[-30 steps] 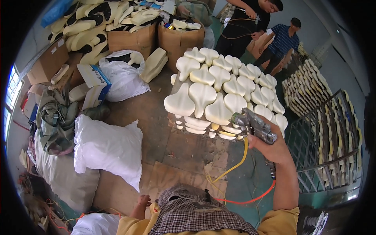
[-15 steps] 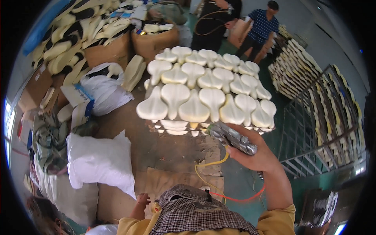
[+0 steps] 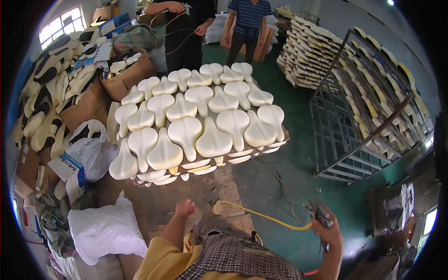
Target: Apply spray coating to foam bicycle seats and organize them on storage racks.
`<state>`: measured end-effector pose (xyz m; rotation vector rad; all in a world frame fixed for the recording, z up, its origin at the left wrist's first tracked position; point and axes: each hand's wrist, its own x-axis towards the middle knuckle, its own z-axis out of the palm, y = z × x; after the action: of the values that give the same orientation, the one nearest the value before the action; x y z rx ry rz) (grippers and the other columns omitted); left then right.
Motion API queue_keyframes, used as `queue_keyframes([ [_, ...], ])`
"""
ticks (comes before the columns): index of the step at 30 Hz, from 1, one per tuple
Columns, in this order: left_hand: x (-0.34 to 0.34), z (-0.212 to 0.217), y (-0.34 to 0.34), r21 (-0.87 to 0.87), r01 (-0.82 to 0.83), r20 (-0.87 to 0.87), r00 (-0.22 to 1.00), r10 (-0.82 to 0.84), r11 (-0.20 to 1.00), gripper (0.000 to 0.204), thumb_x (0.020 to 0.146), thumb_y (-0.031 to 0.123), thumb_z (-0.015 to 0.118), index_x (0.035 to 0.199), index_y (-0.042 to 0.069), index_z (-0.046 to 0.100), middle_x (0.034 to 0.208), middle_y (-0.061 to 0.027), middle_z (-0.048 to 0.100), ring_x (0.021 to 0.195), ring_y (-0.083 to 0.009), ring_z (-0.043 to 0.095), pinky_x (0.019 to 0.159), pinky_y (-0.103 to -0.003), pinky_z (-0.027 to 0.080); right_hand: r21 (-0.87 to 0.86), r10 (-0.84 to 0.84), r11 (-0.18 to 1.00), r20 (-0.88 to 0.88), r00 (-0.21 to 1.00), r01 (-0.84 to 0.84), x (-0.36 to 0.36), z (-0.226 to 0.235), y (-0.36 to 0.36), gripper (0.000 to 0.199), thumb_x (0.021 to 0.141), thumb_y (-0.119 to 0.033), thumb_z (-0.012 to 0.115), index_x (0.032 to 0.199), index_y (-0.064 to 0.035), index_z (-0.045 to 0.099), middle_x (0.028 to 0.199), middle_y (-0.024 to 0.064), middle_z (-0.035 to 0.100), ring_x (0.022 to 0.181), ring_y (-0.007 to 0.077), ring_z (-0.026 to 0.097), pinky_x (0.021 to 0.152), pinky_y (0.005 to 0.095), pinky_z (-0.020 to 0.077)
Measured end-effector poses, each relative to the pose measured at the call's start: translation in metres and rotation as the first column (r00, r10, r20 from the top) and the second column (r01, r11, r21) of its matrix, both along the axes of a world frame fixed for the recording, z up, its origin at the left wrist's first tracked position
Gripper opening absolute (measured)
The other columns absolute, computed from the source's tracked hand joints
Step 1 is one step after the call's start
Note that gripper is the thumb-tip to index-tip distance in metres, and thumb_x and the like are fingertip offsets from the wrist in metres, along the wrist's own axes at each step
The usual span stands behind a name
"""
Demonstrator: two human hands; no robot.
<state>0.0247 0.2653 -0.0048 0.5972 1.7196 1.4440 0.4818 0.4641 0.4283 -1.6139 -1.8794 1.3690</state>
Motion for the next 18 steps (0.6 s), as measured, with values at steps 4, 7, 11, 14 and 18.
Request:
queue_keyframes([
  [4, 0.033, 0.077, 0.128, -0.194, -0.215, 0.630, 0.721, 0.289, 0.957, 0.037, 0.083, 0.030, 0.059, 0.112, 0.010, 0.047, 0.102, -0.0091, 0.060, 0.077, -0.0329, 0.061, 0.072, -0.046, 0.048, 0.106, -0.138, 0.986, 0.119, 0.983, 0.125, 0.098, -0.011, -0.004, 0.058, 0.072, -0.008, 0.063, 0.127, 0.0007, 0.048, 0.078, 0.0070, 0.061, 0.066, 0.0109, 0.054, 0.063, 0.0271, 0.0478],
  [7, 0.030, 0.082, 0.183, -0.241, -0.329, 0.633, 0.660, 0.405, 0.913, 0.031, 0.084, 0.026, 0.055, 0.108, 0.008, 0.048, 0.105, -0.0111, 0.059, 0.081, -0.0350, 0.061, 0.076, -0.046, 0.047, 0.221, -0.174, 0.968, 0.229, 0.958, 0.123, 0.134, -0.014, 0.004, 0.058, 0.071, -0.001, 0.061, 0.128, 0.0004, 0.047, 0.077, 0.0055, 0.061, 0.062, 0.0106, 0.058, 0.052, 0.0261, 0.0465],
  [11, 0.018, 0.071, 0.235, -0.294, -0.541, 0.701, 0.438, 0.563, 0.788, 0.028, 0.088, 0.025, 0.046, 0.108, 0.006, 0.048, 0.106, -0.0115, 0.057, 0.083, -0.0349, 0.059, 0.078, -0.047, 0.047, 0.182, -0.273, 0.958, 0.356, 0.894, 0.220, 0.129, 0.002, 0.022, 0.048, 0.080, 0.003, 0.055, 0.128, -0.0011, 0.047, 0.103, 0.0057, 0.060, 0.089, 0.0134, 0.054, 0.077, 0.0262, 0.0445],
  [14, 0.004, 0.063, 0.265, -0.358, -0.691, 0.735, 0.207, 0.646, 0.628, 0.032, 0.090, 0.029, 0.041, 0.106, 0.003, 0.048, 0.107, -0.0120, 0.056, 0.090, -0.0338, 0.056, 0.080, -0.048, 0.047, 0.109, -0.295, 0.954, 0.494, 0.818, 0.278, 0.113, 0.011, 0.050, 0.050, 0.080, 0.004, 0.054, 0.129, -0.0034, 0.047, 0.105, 0.0074, 0.060, 0.087, 0.0147, 0.055, 0.075, 0.0262, 0.0450],
  [18, -0.016, 0.038, 0.259, -0.389, -0.772, 0.765, 0.032, 0.643, 0.502, 0.046, 0.092, 0.041, 0.035, 0.103, -0.001, 0.048, 0.106, -0.0137, 0.055, 0.094, -0.0329, 0.054, 0.082, -0.045, 0.047, 0.145, -0.237, 0.970, 0.384, 0.892, 0.195, 0.124, -0.025, 0.104, 0.053, 0.080, -0.002, 0.056, 0.132, -0.0089, 0.045, 0.113, 0.0132, 0.060, 0.087, 0.0232, 0.059, 0.074, 0.0317, 0.0478],
])
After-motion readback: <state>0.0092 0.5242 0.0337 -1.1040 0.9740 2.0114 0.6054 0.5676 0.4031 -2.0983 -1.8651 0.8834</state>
